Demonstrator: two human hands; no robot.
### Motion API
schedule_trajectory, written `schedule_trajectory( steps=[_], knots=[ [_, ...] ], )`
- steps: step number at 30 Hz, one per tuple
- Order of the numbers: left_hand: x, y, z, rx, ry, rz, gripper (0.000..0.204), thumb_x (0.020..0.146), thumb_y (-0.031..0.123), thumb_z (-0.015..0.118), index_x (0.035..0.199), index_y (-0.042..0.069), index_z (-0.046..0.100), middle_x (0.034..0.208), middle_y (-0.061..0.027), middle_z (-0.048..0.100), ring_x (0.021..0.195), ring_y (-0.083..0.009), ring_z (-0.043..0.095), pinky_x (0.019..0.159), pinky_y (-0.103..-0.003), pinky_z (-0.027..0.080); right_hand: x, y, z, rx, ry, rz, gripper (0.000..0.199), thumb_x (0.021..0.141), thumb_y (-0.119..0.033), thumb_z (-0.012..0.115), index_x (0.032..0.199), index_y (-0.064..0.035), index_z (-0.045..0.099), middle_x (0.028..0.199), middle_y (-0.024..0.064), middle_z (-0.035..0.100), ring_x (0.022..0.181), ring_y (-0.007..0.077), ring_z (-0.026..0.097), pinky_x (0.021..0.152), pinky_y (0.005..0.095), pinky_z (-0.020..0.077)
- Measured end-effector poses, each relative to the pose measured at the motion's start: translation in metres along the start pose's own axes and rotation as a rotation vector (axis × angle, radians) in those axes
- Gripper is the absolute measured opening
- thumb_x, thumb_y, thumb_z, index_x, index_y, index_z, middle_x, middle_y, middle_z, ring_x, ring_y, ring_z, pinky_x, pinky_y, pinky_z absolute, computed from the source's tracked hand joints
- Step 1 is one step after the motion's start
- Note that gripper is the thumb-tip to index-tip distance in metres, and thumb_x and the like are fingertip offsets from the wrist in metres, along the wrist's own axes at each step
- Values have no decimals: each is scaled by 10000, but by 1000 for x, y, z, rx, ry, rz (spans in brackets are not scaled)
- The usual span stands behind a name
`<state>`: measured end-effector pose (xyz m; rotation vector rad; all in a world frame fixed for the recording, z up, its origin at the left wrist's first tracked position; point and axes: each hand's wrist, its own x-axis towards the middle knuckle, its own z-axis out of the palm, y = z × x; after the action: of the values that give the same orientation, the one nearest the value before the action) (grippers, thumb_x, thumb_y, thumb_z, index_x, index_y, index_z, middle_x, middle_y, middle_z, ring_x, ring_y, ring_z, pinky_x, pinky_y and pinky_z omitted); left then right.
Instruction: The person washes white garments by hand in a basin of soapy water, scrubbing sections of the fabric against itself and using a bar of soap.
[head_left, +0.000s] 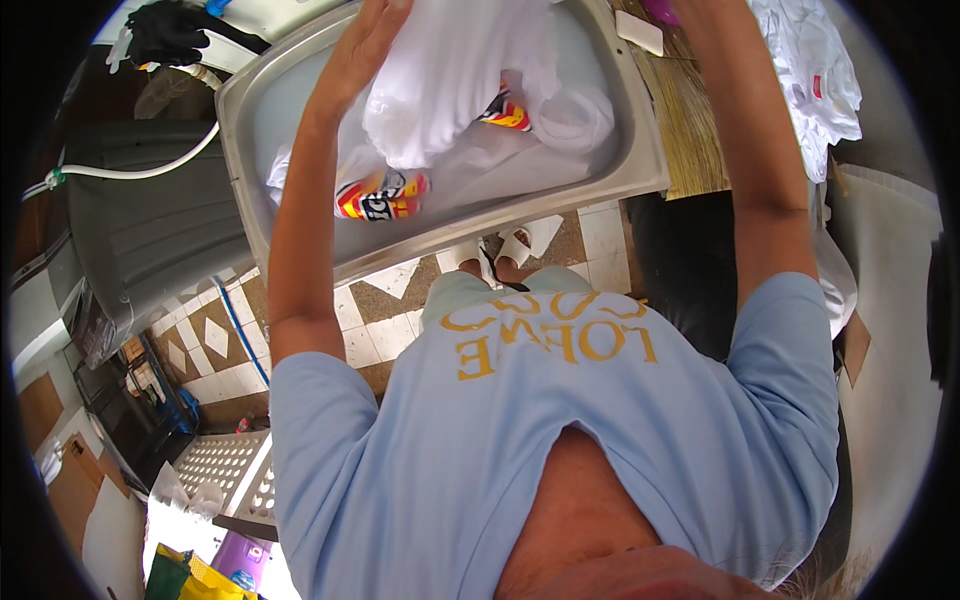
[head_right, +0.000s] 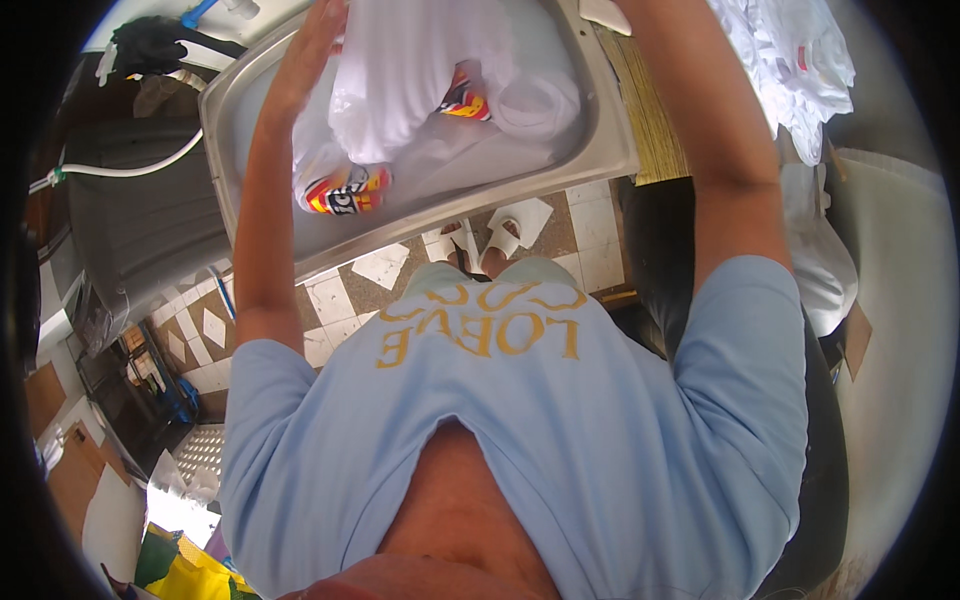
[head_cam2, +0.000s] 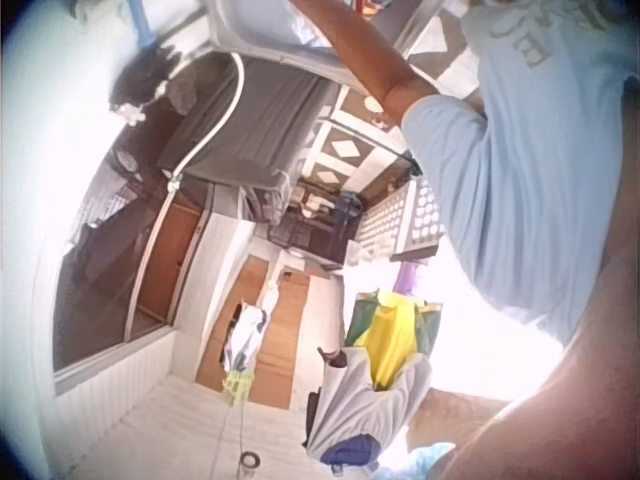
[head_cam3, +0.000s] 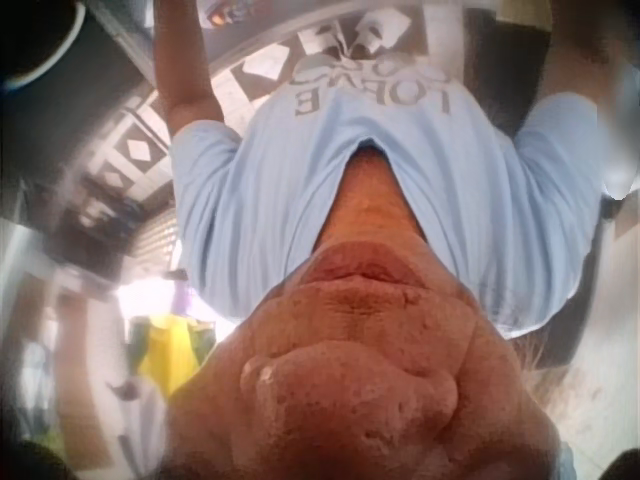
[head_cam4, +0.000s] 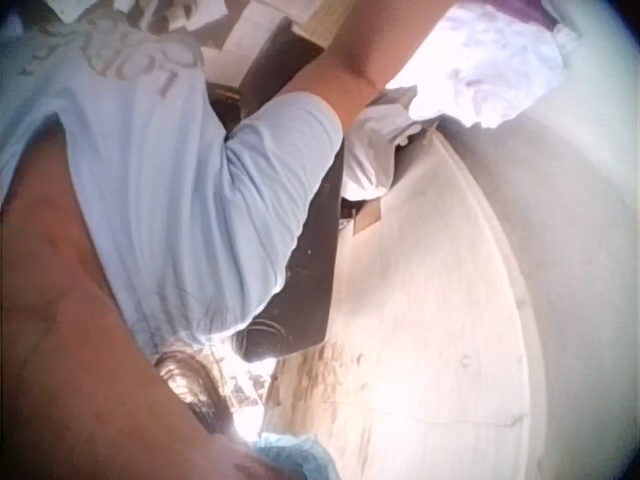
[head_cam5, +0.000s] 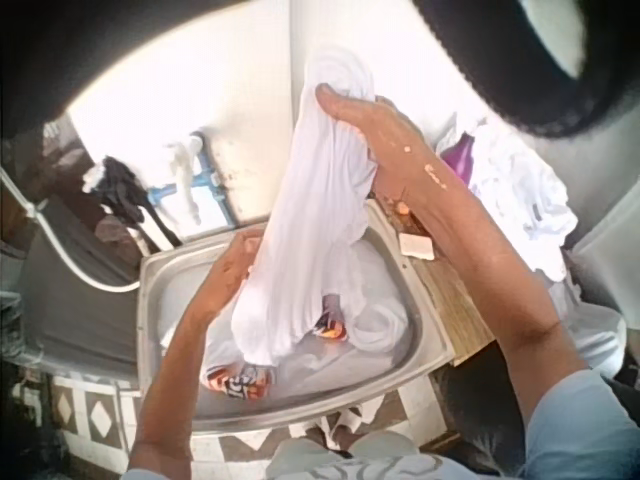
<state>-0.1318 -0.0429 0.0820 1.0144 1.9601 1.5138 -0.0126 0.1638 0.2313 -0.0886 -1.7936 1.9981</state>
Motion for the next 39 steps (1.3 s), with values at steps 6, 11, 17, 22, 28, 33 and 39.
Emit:
schedule_trajectory(
  steps=[6,11,17,22,28,33,39],
  knots=[
    [-55,-60,-26,-212,234,-42,478,948,447,450,1111,25,605,981,-84,650,897,-171,593,854,-332,426,-1,9,-29,84,97,57,334,826,-282,694,1009,-10,632,888,84,666,778,199,650,722,342,531],
    [-107,-89,-8,48,350,-166,314,924,315,550,1044,37,636,933,-71,652,837,-149,589,743,-280,451,-13,37,-47,156,196,223,333,820,-249,695,1049,-21,615,885,76,666,775,194,653,725,335,535],
    [-133,-107,16,138,185,-80,187,843,136,652,978,9,629,840,-87,630,725,-143,581,651,-267,459,-25,56,-41,-39,107,403,429,811,-188,696,1178,-24,545,957,61,624,831,172,619,736,328,515],
    [-114,-97,9,144,254,-202,178,840,90,630,994,3,618,892,-109,630,702,-179,605,586,-276,472,-30,59,-40,-62,223,335,468,780,-172,714,1187,-21,540,976,90,635,838,193,632,738,326,526],
    [-18,-117,-2,218,278,287,286,825,7,565,1099,82,603,1105,-101,600,918,-259,604,657,-300,500,-28,31,-103,-234,-141,351,347,800,-259,666,1028,-5,604,848,105,640,758,208,611,679,337,491],
    [39,-173,-12,668,98,328,222,849,58,554,1054,97,631,1057,-83,611,941,-253,579,752,-314,483,-38,31,-150,-480,-268,399,563,673,-453,716,990,-3,594,788,65,567,705,157,525,596,266,393],
    [49,-156,-45,123,33,-4,143,912,175,548,989,86,630,905,-9,586,876,-149,533,776,-275,432,-49,41,-213,-252,-341,475,482,701,-362,710,1002,5,628,829,67,619,751,162,567,639,281,433]
  ],
)
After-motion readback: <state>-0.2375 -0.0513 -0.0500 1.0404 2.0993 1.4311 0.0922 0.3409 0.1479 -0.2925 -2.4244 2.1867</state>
